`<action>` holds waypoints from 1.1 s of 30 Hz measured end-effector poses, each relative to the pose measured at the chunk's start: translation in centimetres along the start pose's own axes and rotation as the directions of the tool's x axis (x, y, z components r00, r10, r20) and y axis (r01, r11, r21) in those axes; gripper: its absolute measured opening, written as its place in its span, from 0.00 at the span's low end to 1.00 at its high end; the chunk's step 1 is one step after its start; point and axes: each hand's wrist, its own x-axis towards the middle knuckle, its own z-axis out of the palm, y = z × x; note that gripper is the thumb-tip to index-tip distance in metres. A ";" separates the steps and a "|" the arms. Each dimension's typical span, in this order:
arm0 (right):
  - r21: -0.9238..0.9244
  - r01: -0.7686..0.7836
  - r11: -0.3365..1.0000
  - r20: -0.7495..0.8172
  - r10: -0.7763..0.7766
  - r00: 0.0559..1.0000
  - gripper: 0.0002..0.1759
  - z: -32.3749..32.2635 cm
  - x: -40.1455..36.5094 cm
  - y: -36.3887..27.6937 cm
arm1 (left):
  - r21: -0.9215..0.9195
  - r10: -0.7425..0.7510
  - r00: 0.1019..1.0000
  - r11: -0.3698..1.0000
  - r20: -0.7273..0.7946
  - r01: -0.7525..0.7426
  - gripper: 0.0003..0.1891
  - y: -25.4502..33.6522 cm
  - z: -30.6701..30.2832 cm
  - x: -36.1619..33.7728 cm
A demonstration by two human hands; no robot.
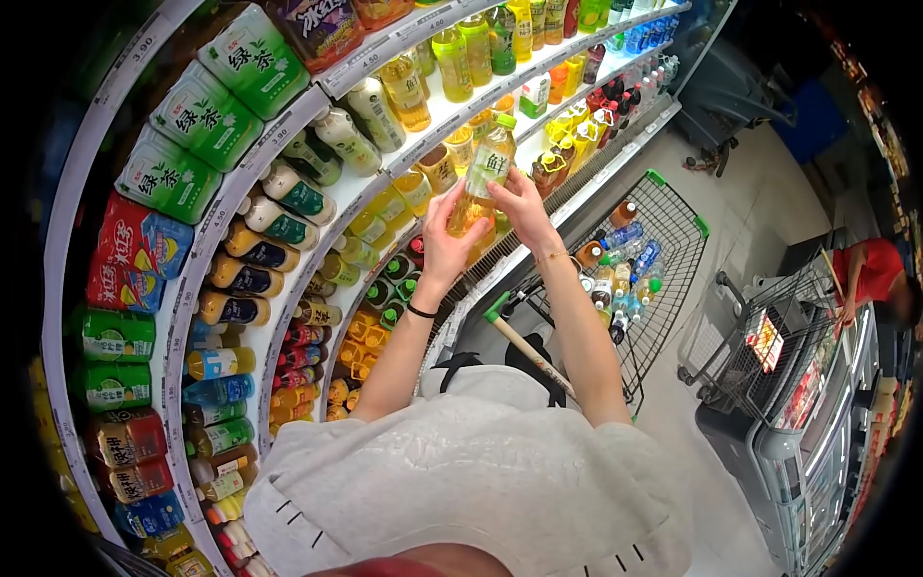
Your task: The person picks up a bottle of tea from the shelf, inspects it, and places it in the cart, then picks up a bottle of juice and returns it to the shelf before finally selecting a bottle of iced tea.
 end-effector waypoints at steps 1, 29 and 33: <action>-0.002 -0.001 1.000 0.002 0.001 1.000 0.33 0.4 0.1 -0.4 | -0.033 0.010 1.000 0.999 -0.001 -0.010 0.39 -0.2 0.0 0.3; -0.799 0.438 0.412 0.075 -0.654 0.752 0.39 4.7 19.1 -2.2 | 0.061 0.132 0.951 0.991 -0.280 -0.119 0.45 -6.9 4.3 16.8; -0.800 0.413 0.435 0.056 -0.632 0.773 0.39 4.0 20.1 -1.5 | 0.083 0.098 0.964 0.993 -0.247 -0.080 0.48 -9.0 4.9 17.5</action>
